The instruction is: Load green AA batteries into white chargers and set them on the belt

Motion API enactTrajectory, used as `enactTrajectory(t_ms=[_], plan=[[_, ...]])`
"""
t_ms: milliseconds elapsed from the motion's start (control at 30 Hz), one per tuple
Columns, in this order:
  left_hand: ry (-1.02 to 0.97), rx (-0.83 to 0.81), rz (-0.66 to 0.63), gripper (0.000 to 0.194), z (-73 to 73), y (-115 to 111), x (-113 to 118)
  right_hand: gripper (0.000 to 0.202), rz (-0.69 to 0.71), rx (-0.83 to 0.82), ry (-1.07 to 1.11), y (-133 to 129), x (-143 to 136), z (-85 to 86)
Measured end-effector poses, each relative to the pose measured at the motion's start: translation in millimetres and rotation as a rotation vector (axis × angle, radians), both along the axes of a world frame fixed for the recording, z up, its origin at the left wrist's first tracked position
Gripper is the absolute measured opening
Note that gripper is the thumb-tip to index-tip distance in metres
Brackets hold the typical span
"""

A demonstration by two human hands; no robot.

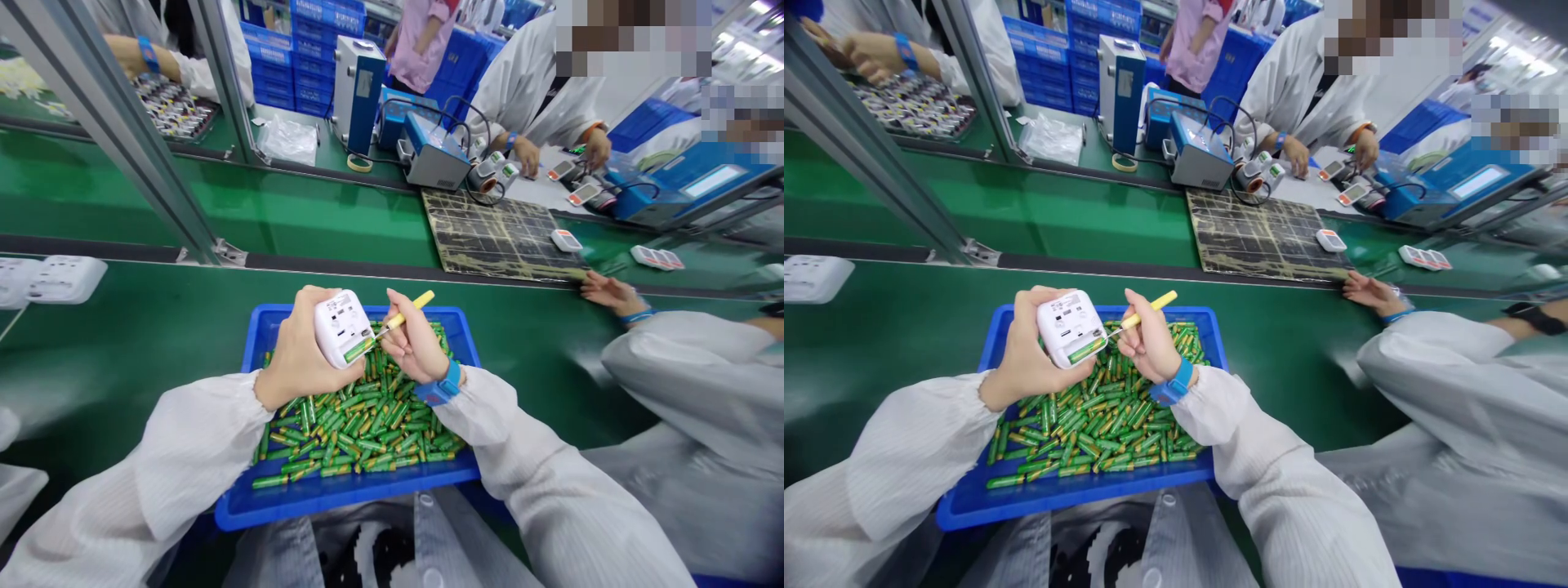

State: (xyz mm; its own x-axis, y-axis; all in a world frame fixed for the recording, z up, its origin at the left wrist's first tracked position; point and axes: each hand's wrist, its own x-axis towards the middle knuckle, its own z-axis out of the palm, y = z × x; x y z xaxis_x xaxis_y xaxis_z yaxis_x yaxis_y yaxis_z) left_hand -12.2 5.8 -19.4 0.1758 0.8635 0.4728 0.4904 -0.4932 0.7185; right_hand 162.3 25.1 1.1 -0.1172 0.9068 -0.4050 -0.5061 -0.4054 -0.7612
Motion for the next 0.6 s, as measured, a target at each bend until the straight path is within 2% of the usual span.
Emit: enactTrajectory(t_ms=[100,167,267,367,467,600], plan=[[0.235,0.004,0.03,0.076,-1.0,4,1,0.044,0.194,-0.075,0.072,0,1,4.1],[0.437,-0.064,0.02,0.072,-0.6,5,2,0.045,0.291,-0.083,0.094,-3,1,5.8],[0.597,-0.176,0.028,0.07,1.8,6,4,0.044,0.284,-0.068,0.107,-3,4,4.7],[0.59,-0.168,0.115,0.07,8.7,8,0,0.044,0.225,-0.094,0.112,5,10,-0.3],[0.575,-0.146,0.266,0.065,23.5,20,-16,0.041,0.18,-0.148,0.116,12,14,-5.5],[0.574,-0.225,0.379,0.062,47.6,43,-66,0.039,0.191,-0.212,0.11,8,13,-8.3]])
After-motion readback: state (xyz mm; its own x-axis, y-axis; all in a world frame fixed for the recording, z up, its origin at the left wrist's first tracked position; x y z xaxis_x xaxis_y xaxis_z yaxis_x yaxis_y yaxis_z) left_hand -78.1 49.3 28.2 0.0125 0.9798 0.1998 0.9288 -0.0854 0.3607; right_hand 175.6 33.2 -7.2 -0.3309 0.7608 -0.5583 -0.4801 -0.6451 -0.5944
